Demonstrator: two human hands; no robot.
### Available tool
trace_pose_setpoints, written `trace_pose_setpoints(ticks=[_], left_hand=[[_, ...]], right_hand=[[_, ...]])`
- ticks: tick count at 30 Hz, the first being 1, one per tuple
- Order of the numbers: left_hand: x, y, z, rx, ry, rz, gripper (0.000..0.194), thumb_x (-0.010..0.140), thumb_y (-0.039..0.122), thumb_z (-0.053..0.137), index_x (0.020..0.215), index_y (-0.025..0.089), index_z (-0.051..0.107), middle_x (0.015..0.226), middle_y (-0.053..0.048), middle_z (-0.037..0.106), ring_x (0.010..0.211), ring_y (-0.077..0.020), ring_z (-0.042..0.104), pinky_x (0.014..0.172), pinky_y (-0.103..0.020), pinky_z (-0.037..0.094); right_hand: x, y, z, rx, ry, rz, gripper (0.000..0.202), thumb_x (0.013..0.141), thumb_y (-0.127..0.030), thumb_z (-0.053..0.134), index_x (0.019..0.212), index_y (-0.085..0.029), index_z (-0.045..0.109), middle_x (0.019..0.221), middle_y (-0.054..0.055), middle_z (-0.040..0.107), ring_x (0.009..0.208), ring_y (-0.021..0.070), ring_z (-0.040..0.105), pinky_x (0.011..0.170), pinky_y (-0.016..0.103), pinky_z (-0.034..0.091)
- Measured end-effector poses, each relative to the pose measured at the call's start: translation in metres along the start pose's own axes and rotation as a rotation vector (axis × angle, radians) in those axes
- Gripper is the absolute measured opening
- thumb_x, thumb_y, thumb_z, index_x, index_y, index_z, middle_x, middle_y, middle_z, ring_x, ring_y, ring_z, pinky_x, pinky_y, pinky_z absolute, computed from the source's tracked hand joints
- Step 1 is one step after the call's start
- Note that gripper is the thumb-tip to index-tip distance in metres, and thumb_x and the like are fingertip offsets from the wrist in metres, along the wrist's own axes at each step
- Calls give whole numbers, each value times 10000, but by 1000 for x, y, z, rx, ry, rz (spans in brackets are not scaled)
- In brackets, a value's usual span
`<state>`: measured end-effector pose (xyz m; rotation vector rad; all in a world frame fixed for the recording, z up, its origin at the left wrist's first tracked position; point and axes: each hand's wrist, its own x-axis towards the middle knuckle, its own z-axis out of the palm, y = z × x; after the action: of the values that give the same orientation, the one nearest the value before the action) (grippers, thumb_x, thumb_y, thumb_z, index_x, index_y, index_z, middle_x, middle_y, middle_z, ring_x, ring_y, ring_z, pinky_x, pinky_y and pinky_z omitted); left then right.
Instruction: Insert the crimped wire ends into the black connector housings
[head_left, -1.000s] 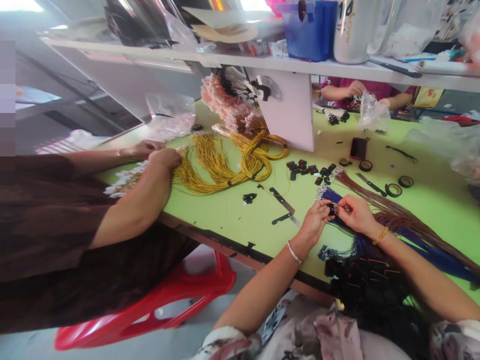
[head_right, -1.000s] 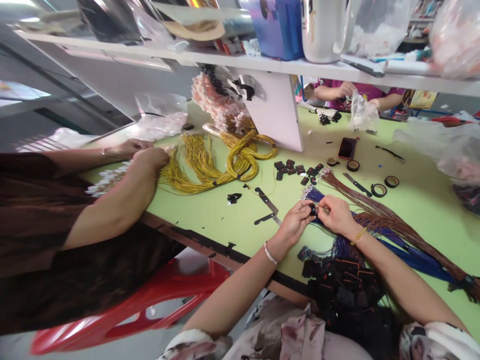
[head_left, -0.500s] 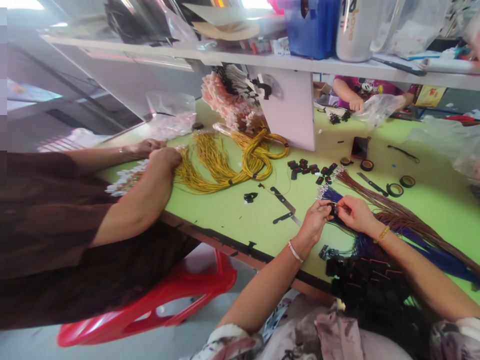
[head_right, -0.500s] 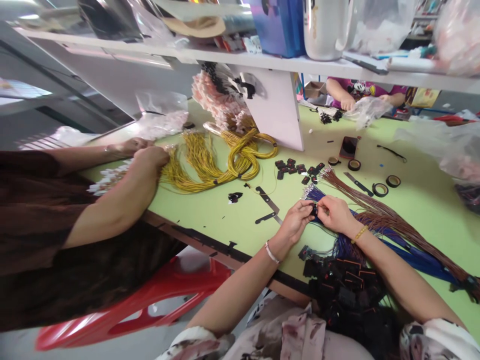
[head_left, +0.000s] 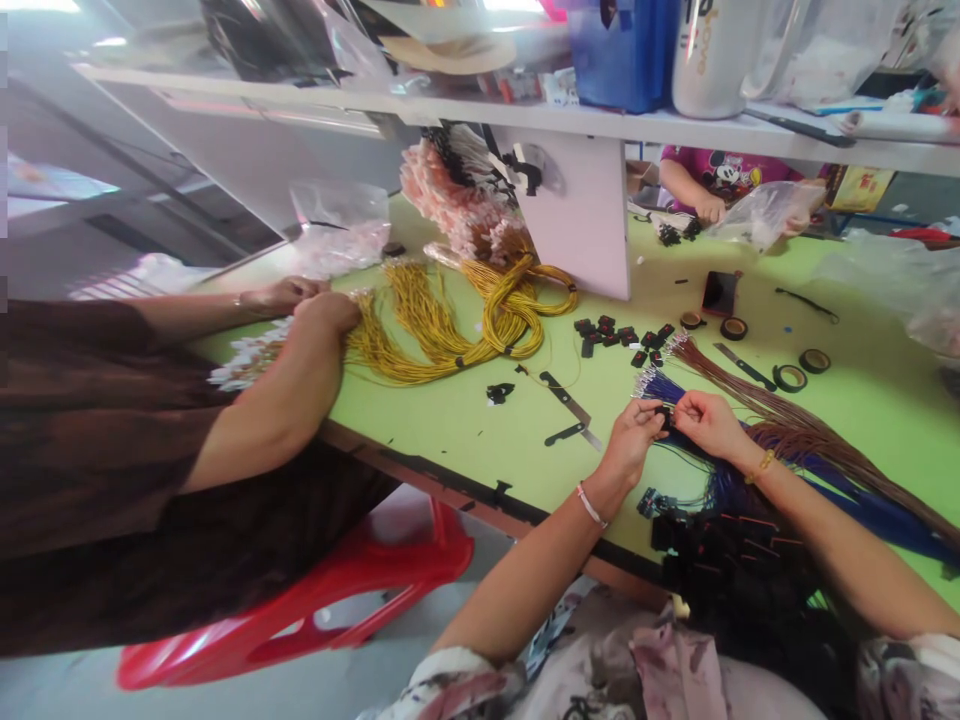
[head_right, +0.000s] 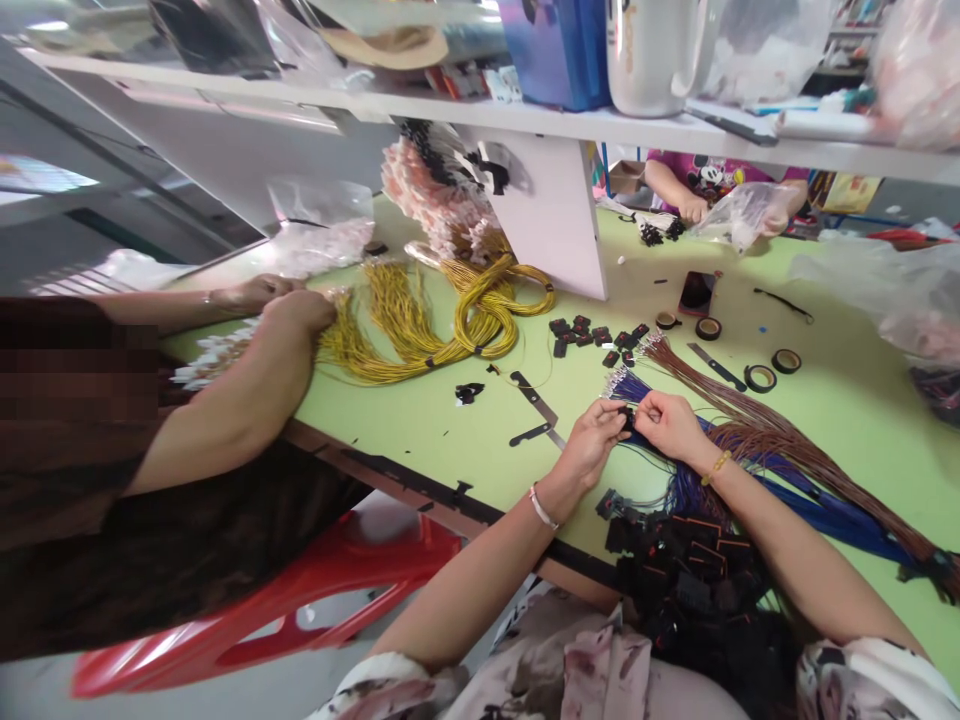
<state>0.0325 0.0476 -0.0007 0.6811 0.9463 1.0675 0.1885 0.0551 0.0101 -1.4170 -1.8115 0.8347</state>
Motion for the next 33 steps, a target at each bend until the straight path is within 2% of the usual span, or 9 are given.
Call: trace_pose_setpoints(ticks=[7, 13, 19, 23, 27, 29, 31, 33], left_hand=[[0, 1, 0, -18, -22, -4, 274, 654, 199, 719, 888, 145, 585, 745, 10, 567, 664, -81, 545, 677, -246, 488], [0, -1, 1, 55, 14, 36, 253, 667, 200, 709, 878, 145, 581, 779, -5, 581, 687, -88, 552, 657, -234, 482], [2, 0, 0, 24, -19, 5, 270, 668, 200, 696, 903, 149, 572, 754, 4, 568, 677, -90, 551, 676, -250, 484], [1, -2, 0, 33, -17, 22, 263, 668, 191, 690, 899, 150, 571, 773, 1, 571, 676, -87, 546, 682, -252, 483], [1, -3, 0, 55, -5, 42, 234, 680, 186, 674, 887, 147, 572, 780, -6, 573, 692, -91, 545, 667, -241, 477], [1, -2, 1, 36, -20, 12, 228, 693, 186, 656, 900, 147, 570, 776, -5, 572, 689, -88, 545, 676, -243, 478], [1, -3, 1, 54, -17, 22, 223, 696, 182, 649, 902, 149, 570, 775, -5, 567, 691, -89, 543, 674, -243, 479], [1, -4, 2, 93, -5, 66, 221, 687, 175, 654, 891, 152, 572, 791, -7, 565, 708, -96, 541, 670, -245, 483]], right_hand=[[0, 3, 6, 37, 22, 8, 83, 712, -224, 533, 648, -171, 544, 531, -51, 439, 495, 79, 362, 486, 199, 308], [1, 2, 3, -1, 7, -19, 102, 723, -232, 530, 639, -175, 533, 533, -43, 461, 485, 77, 360, 481, 200, 298], [3, 2, 2, 81, -6, 61, 121, 714, -267, 528, 640, -172, 535, 547, -36, 492, 491, 84, 382, 487, 205, 324], [0, -2, 2, -51, 9, -11, 126, 742, -254, 523, 643, -177, 530, 542, -36, 472, 489, 88, 376, 495, 212, 309], [-4, -6, 0, -292, 28, -194, 112, 770, -213, 500, 674, -175, 542, 598, -2, 520, 528, 103, 404, 536, 231, 299], [-3, -6, 1, -327, 22, -236, 105, 774, -212, 496, 692, -174, 549, 632, 12, 541, 557, 110, 422, 554, 235, 304], [0, -3, 2, -248, 5, -154, 118, 772, -229, 495, 676, -175, 539, 617, 7, 538, 545, 107, 416, 537, 228, 307], [3, 0, 4, -93, -34, -3, 145, 765, -247, 484, 644, -176, 520, 575, -9, 520, 515, 100, 403, 503, 215, 312]])
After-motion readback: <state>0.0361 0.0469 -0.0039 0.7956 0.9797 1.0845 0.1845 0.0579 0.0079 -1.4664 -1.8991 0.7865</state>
